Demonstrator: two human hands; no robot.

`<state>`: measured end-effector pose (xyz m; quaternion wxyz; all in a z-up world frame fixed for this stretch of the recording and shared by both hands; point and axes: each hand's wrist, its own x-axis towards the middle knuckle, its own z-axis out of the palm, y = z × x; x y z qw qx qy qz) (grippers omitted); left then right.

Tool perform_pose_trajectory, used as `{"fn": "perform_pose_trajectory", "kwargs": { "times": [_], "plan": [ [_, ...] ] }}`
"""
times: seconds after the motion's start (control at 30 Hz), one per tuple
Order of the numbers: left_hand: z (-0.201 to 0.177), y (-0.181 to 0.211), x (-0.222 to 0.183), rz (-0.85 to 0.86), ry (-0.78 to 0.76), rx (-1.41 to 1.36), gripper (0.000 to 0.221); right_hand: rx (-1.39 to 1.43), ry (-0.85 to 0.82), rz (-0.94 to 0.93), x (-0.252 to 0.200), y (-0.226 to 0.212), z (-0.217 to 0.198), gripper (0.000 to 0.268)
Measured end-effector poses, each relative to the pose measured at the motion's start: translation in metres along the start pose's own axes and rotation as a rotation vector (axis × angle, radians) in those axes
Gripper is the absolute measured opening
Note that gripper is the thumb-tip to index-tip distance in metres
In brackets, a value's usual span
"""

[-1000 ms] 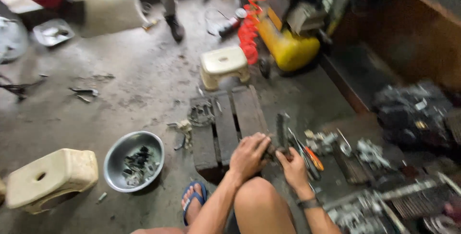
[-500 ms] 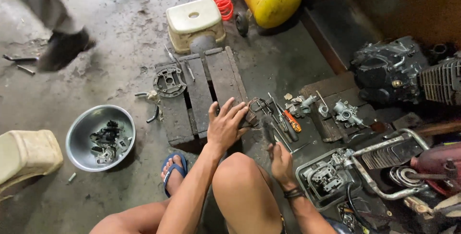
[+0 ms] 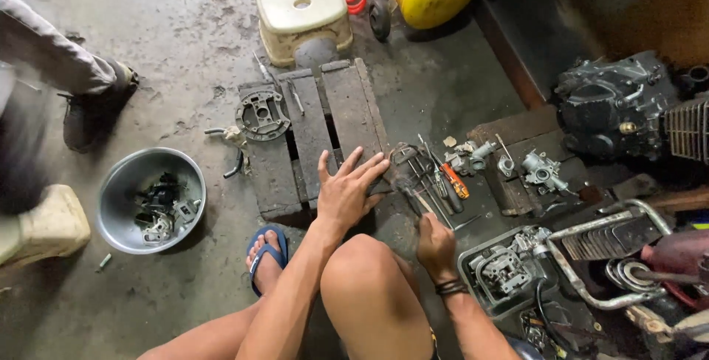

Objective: Scraping and brushing a motorcycle engine component to remove dirt and corrosion using a screwdriver and a wire brush.

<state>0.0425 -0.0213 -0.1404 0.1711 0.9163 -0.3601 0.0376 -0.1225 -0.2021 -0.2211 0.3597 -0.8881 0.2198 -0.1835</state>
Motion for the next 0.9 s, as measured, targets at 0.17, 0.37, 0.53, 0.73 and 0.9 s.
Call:
{"fn": "perform_pose_trajectory", "kwargs": {
  "times": [0.17,0.37,0.53,0.73,0.9],
  "plan": [
    [-0.003,0.002,0.001,0.020,0.021,0.016,0.073,-0.024,-0.017,-0.007,-0.005,0.019,-0.017,0.037],
    [0.001,0.001,0.000,0.021,0.020,0.014,0.066,0.170,0.034,-0.093,0.040,-0.049,-0.001,0.039],
    [-0.004,0.001,-0.001,0.005,0.009,-0.001,0.070,0.203,0.032,-0.039,0.009,0.012,0.017,0.043],
    [-0.002,0.002,0.000,0.022,0.012,0.007,0.069,0.026,0.007,-0.026,0.006,0.015,-0.001,0.039],
    [0.001,0.001,0.000,0.025,0.033,0.017,0.061,0.241,0.017,-0.070,0.043,-0.027,0.020,0.051]
  ]
}}
